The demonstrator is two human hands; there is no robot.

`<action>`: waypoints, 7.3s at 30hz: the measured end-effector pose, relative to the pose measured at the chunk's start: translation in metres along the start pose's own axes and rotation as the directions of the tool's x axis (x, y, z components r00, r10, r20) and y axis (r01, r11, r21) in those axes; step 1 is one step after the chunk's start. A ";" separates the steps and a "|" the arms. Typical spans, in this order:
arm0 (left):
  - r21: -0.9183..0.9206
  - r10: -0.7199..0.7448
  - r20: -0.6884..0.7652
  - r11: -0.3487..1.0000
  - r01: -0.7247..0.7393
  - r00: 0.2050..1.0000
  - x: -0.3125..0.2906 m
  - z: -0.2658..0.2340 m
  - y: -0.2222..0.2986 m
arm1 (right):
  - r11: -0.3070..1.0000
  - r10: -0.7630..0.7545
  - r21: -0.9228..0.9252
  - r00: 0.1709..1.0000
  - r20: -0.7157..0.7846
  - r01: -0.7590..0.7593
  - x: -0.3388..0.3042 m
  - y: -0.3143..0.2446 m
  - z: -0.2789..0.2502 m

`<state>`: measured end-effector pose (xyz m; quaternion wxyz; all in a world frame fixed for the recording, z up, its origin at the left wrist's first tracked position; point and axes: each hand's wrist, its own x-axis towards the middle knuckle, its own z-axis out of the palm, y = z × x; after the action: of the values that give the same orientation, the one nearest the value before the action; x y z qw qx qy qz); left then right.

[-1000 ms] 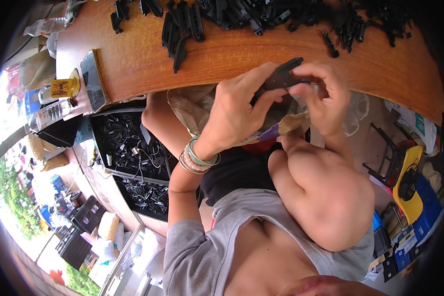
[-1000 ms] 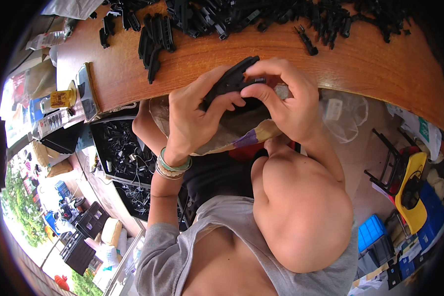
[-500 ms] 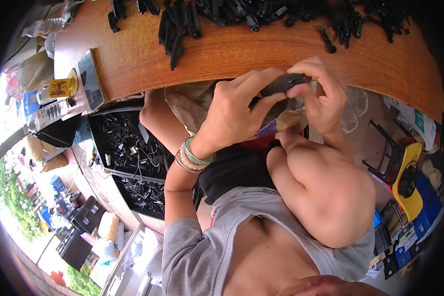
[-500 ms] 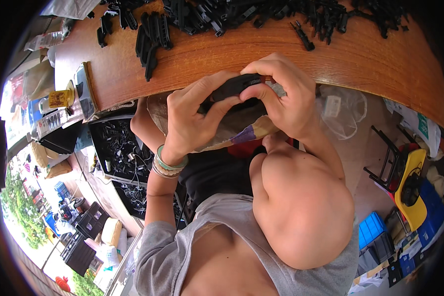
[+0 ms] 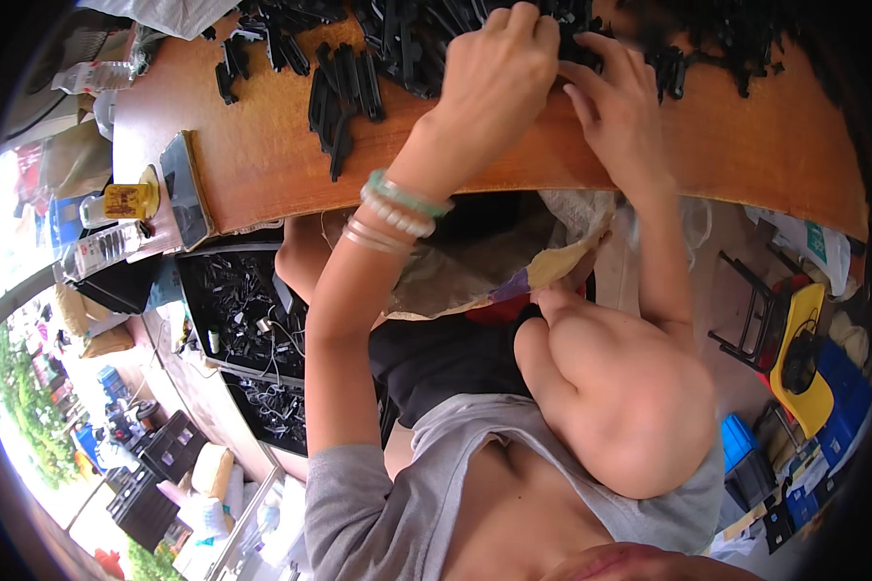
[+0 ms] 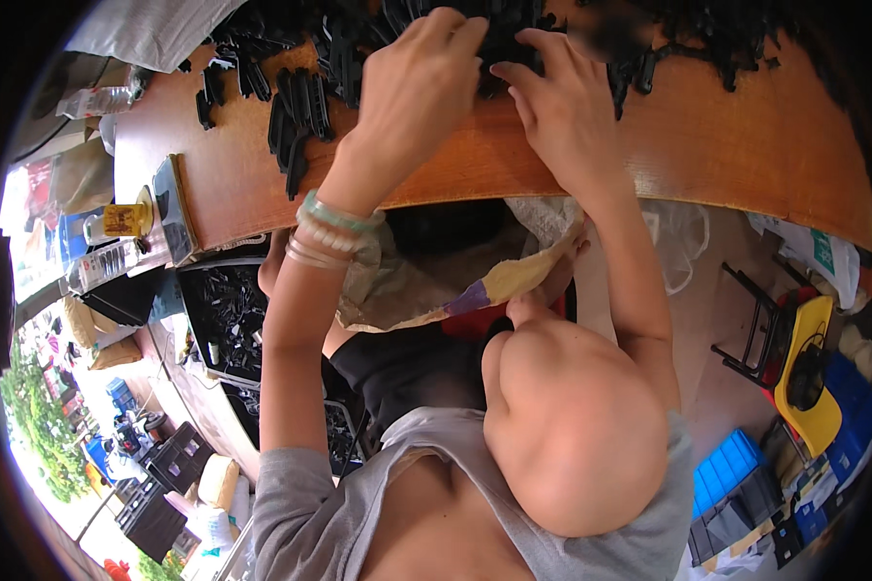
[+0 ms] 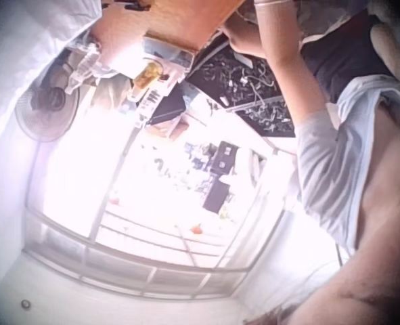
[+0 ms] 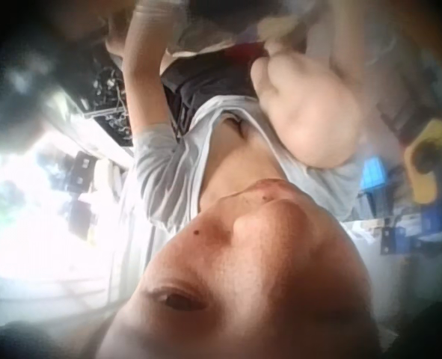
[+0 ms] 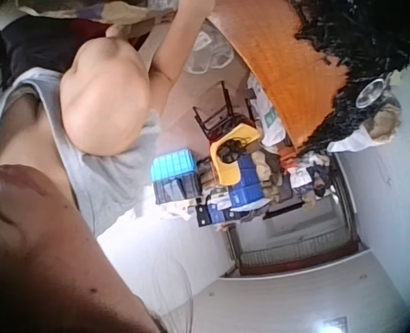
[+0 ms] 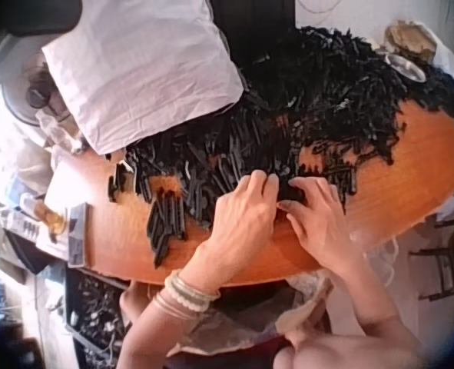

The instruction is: The person assembles plastic parts by fitting pairs together by hand and dropping them into a bag, then empties more plastic components onto the table from a sack.

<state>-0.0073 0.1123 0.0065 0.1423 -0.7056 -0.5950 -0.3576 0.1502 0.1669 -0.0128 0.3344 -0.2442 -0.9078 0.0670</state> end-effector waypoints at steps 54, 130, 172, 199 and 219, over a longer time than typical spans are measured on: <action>-0.469 -0.383 0.254 0.754 0.459 0.888 -0.079 -0.081 0.061 | 0.718 0.057 0.678 0.984 0.171 -0.159 -0.025 -0.056 -0.039; -0.704 -0.509 0.688 -0.297 0.645 0.517 -0.074 -0.078 0.041 | 0.513 -0.010 0.831 0.967 0.256 -0.215 -0.020 -0.052 -0.040; -0.052 -0.535 0.023 0.843 0.536 0.844 -0.081 -0.072 -0.009 | 0.999 0.009 0.040 0.999 0.047 -0.011 -0.013 -0.017 -0.007; -0.766 -0.618 0.642 -0.508 0.393 0.454 -0.069 -0.058 0.051 | 0.510 0.077 0.776 0.918 0.388 -0.371 -0.021 -0.054 -0.044; -0.457 -0.357 0.343 0.745 0.486 0.869 -0.074 -0.079 0.054 | 0.750 0.078 0.645 0.987 0.140 -0.150 -0.027 -0.053 -0.033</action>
<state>0.0147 -0.0055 0.0251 -0.2136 -0.5997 -0.6298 -0.4449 0.1679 0.1065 0.0120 0.3459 -0.1634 -0.8269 0.4121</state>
